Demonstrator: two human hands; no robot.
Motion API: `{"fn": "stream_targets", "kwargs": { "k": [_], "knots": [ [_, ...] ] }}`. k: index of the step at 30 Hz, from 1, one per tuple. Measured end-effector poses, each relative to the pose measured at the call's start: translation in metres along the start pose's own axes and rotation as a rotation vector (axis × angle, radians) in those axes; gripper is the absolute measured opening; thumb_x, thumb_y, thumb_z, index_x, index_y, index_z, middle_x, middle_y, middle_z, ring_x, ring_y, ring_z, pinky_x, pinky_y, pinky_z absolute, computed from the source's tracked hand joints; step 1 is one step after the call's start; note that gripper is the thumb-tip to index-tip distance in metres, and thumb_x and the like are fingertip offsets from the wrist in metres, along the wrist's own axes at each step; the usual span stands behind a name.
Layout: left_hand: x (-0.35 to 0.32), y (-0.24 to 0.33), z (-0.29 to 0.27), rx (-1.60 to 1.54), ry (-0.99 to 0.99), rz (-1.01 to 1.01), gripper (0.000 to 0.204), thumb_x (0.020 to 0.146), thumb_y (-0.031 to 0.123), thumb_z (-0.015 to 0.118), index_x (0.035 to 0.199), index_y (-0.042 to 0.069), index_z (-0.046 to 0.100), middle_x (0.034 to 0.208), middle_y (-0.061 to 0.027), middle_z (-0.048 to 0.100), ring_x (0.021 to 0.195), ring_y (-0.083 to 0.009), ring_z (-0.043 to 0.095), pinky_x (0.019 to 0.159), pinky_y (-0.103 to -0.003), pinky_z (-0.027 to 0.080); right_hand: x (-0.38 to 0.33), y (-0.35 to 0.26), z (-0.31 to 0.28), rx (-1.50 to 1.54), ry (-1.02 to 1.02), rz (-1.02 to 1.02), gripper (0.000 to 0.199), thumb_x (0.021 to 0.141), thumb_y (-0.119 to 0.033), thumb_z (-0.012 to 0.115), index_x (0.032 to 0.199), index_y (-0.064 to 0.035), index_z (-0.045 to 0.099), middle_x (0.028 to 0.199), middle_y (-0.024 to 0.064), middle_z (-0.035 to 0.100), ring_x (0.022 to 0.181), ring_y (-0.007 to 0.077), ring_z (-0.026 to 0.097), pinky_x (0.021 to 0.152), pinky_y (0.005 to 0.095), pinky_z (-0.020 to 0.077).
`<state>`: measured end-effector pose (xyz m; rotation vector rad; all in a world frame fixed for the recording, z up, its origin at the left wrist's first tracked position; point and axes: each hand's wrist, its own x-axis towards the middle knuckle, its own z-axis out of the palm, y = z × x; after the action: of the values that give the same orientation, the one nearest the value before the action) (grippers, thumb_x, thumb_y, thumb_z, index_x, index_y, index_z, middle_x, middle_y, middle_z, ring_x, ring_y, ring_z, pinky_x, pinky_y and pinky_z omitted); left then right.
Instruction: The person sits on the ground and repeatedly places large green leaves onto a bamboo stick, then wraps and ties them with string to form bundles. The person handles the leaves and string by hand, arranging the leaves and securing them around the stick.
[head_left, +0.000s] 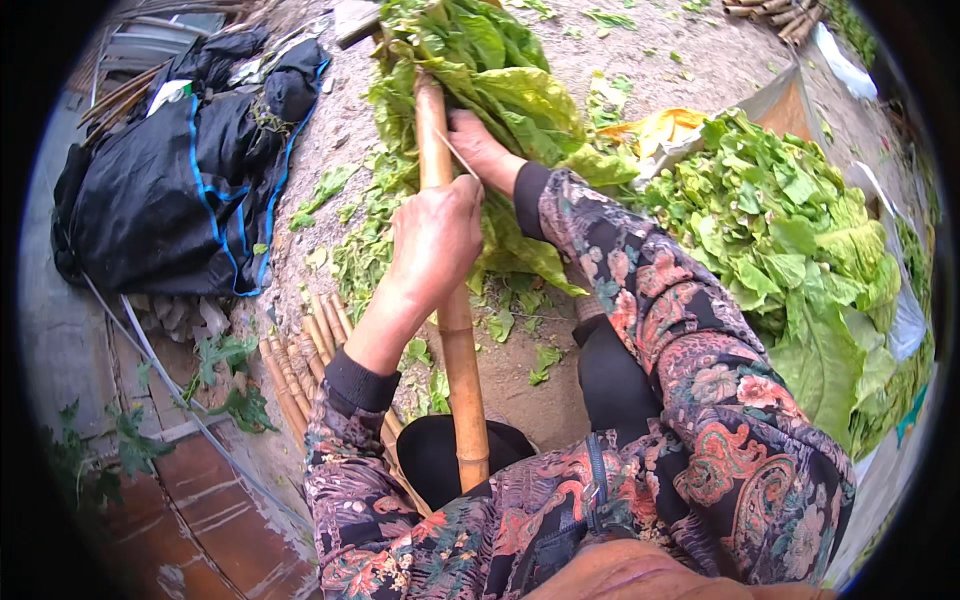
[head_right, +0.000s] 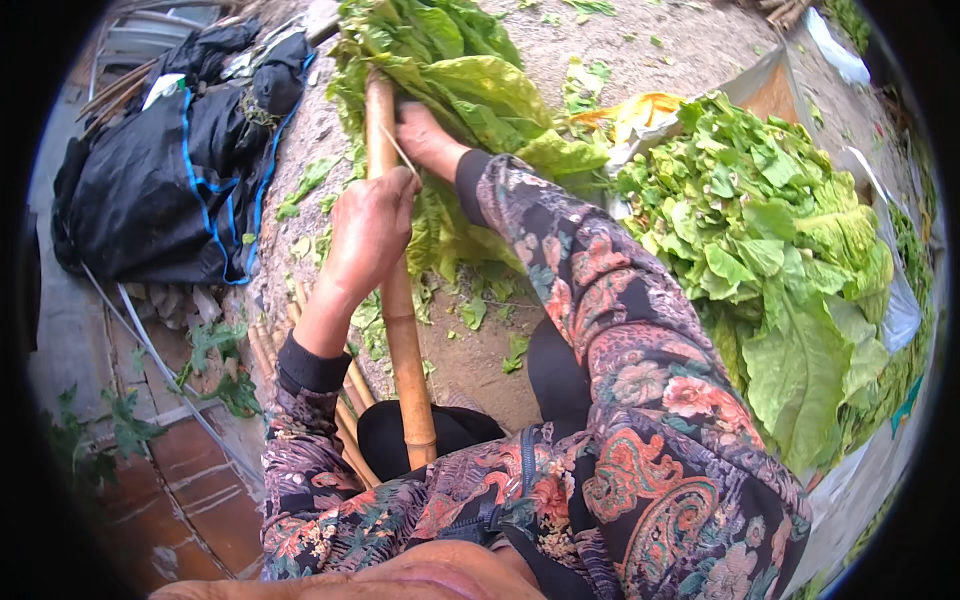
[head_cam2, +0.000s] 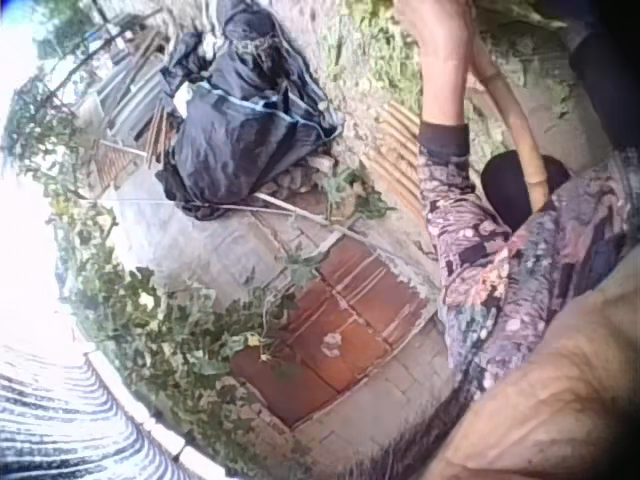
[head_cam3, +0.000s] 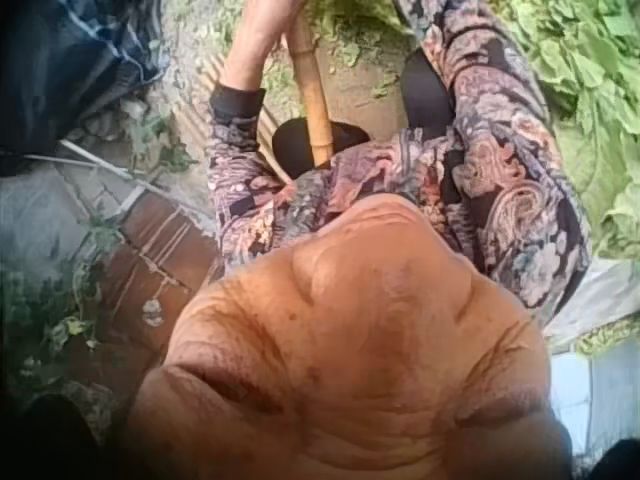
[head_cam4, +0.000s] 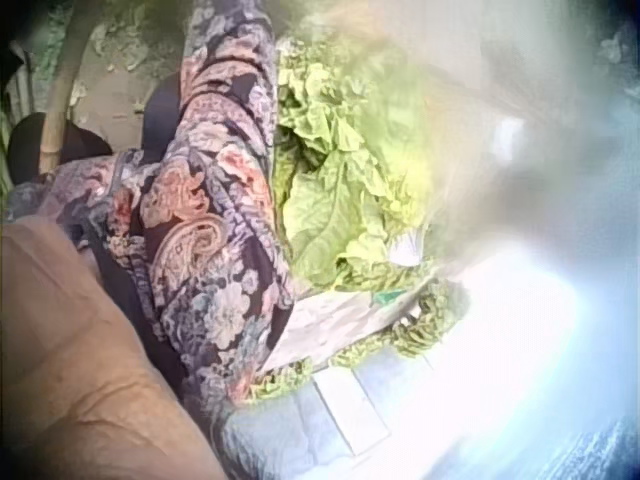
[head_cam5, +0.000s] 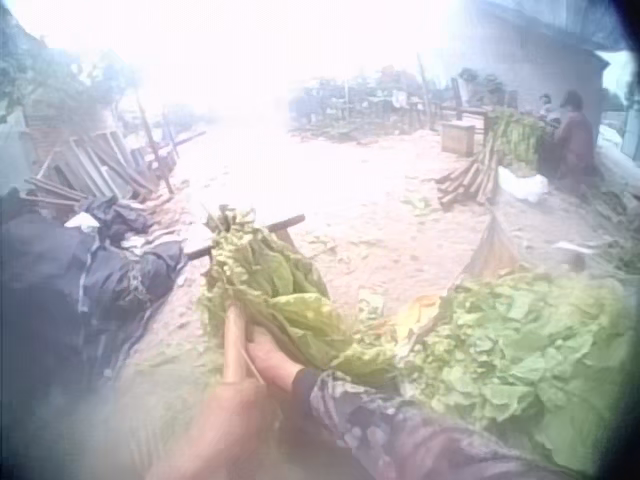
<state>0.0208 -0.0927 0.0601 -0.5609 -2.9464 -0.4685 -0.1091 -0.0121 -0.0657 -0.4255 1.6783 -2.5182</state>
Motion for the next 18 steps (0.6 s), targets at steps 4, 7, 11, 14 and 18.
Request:
{"fn": "stream_targets", "kwargs": {
  "k": [4,7,11,14,18],
  "knots": [
    [-0.023,0.0,0.039,0.277,0.189,0.155,0.007,0.075,0.004,0.055,0.073,0.011,0.054,0.062,-0.0076,0.059,0.054,-0.0268,0.062,0.046,-0.036,0.049,-0.05,-0.029,-0.025,-0.818,-0.056,-0.393,0.035,0.083,-0.019,0.062,0.111,0.0024,0.056,0.097,0.0204,0.062,0.093,0.0307,0.06,0.082,0.0399,0.0458],
    [-0.025,-0.004,0.042,0.24,0.164,0.109,0.004,0.083,0.012,0.057,0.08,0.013,0.06,0.063,-0.0102,0.061,0.054,-0.0302,0.061,0.047,-0.039,0.049,-0.15,-0.119,-0.098,-1.16,0.014,-0.188,0.019,0.082,-0.01,0.06,0.1,-0.006,0.061,0.091,0.0098,0.065,0.083,0.0237,0.063,0.078,0.0326,0.05],
    [-0.019,-0.007,0.048,0.212,0.199,0.129,0.011,0.089,0.021,0.055,0.092,0.014,0.063,0.068,-0.0118,0.062,0.058,-0.031,0.061,0.05,-0.039,0.047,-0.29,-0.231,-0.248,-2.037,0.469,-0.019,0.03,0.078,0.001,0.055,0.105,-0.0101,0.059,0.102,0.0061,0.063,0.097,0.0221,0.06,0.088,0.0377,0.0447],
    [-0.021,-0.005,0.044,0.182,0.218,0.121,0.013,0.089,0.02,0.054,0.094,0.013,0.064,0.072,-0.0131,0.063,0.061,-0.0318,0.061,0.052,-0.04,0.048,-0.347,-0.272,-0.32,-2.422,0.463,0.543,0.046,0.075,-0.005,0.06,0.12,-0.0148,0.055,0.127,0.0087,0.051,0.119,0.0311,0.047,0.096,0.0439,0.0399],
    [-0.017,-0.01,0.049,0.146,0.326,0.193,0.01,0.089,0.021,0.055,0.088,0.014,0.061,0.064,-0.0128,0.06,0.055,-0.0318,0.06,0.047,-0.039,0.047,-0.362,-0.289,-0.382,-2.174,0.106,0.58,0.051,0.07,-0.002,0.062,0.12,-0.0124,0.054,0.129,0.0121,0.05,0.126,0.0345,0.04,0.099,0.047,0.037]
  ]
}}
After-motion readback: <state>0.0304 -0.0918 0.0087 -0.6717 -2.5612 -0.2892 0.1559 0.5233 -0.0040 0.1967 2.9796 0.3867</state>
